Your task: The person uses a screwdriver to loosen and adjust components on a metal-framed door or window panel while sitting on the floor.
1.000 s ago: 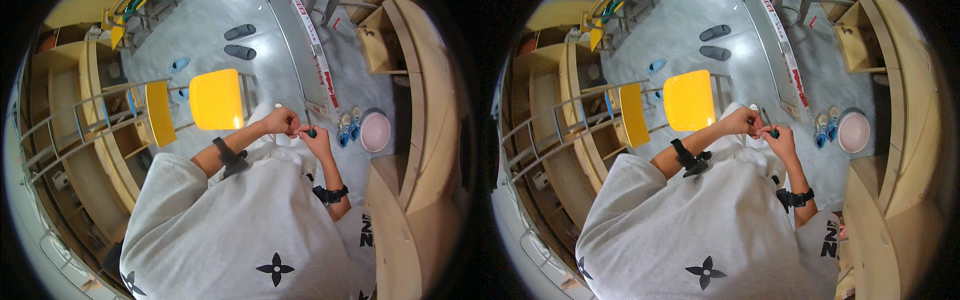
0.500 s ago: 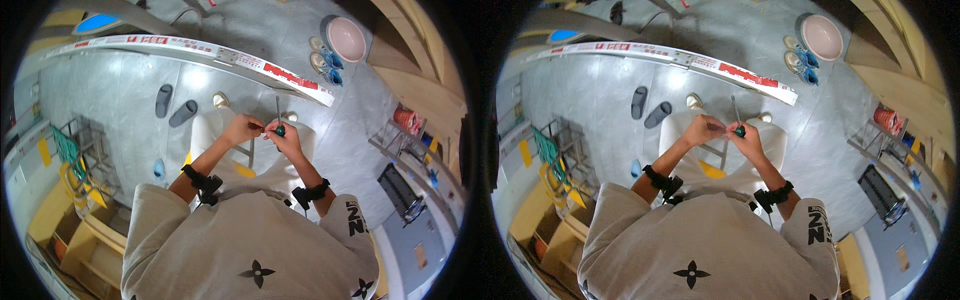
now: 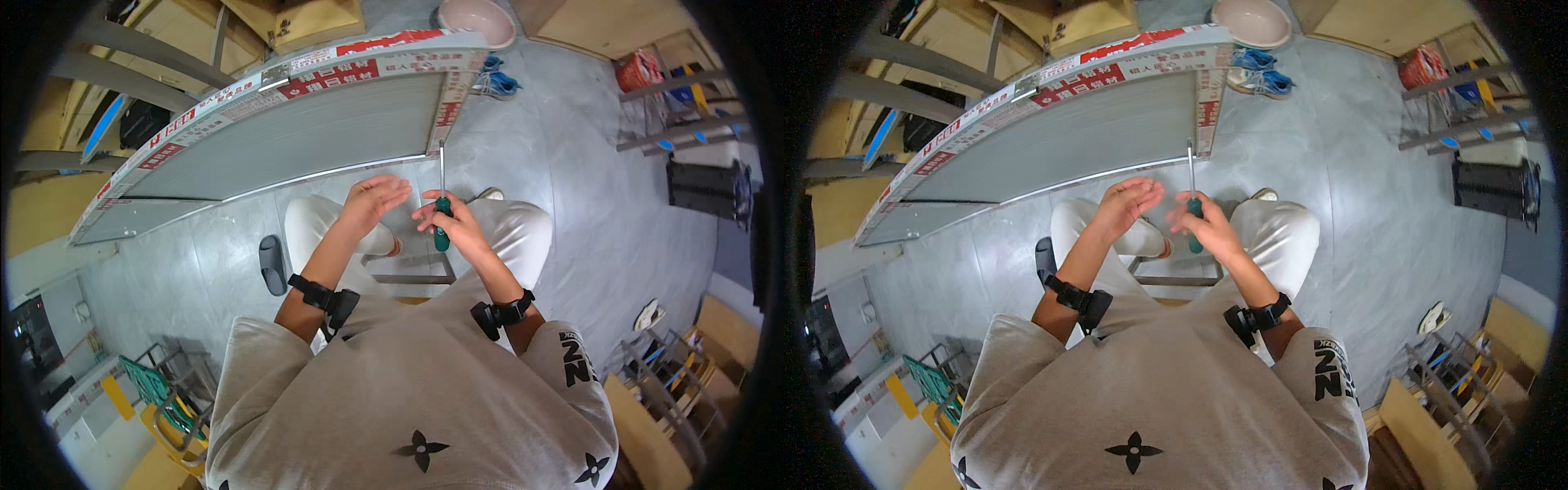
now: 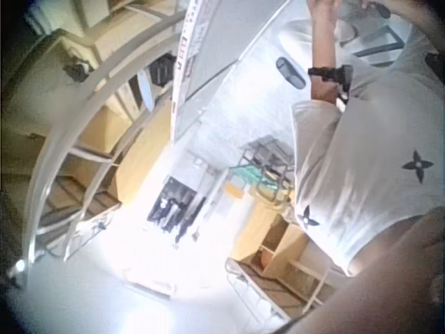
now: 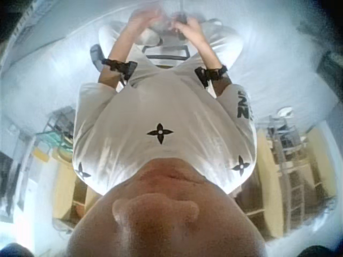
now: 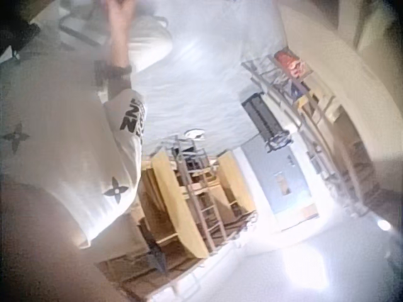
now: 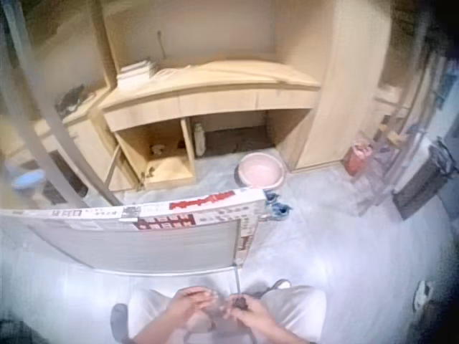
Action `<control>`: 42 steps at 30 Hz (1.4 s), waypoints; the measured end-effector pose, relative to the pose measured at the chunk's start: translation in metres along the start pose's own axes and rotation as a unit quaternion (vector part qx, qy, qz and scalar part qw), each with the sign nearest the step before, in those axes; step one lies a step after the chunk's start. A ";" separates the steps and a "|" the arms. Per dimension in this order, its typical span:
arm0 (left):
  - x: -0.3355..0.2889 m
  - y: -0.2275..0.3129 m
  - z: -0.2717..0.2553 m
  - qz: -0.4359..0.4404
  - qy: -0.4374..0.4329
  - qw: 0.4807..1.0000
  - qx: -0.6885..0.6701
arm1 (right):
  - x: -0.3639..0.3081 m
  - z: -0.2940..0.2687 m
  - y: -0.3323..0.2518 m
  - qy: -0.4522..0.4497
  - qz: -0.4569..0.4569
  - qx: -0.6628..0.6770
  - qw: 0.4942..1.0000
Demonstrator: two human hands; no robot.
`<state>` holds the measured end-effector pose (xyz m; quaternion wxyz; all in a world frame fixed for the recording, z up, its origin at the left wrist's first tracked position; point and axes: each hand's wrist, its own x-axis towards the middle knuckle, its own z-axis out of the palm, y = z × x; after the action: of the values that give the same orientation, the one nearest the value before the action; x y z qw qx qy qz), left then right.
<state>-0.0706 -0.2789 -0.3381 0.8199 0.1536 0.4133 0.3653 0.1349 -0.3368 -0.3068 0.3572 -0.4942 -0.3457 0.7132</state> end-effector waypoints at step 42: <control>0.029 0.049 0.148 -0.052 -0.143 0.968 -0.197 | -0.073 -0.018 -0.072 0.053 -0.115 -0.045 0.991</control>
<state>0.0345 -0.2169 -0.2372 0.9024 0.0176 0.2192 0.3704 0.1828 -0.3599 -0.2177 0.4318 -0.5041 -0.4126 0.6238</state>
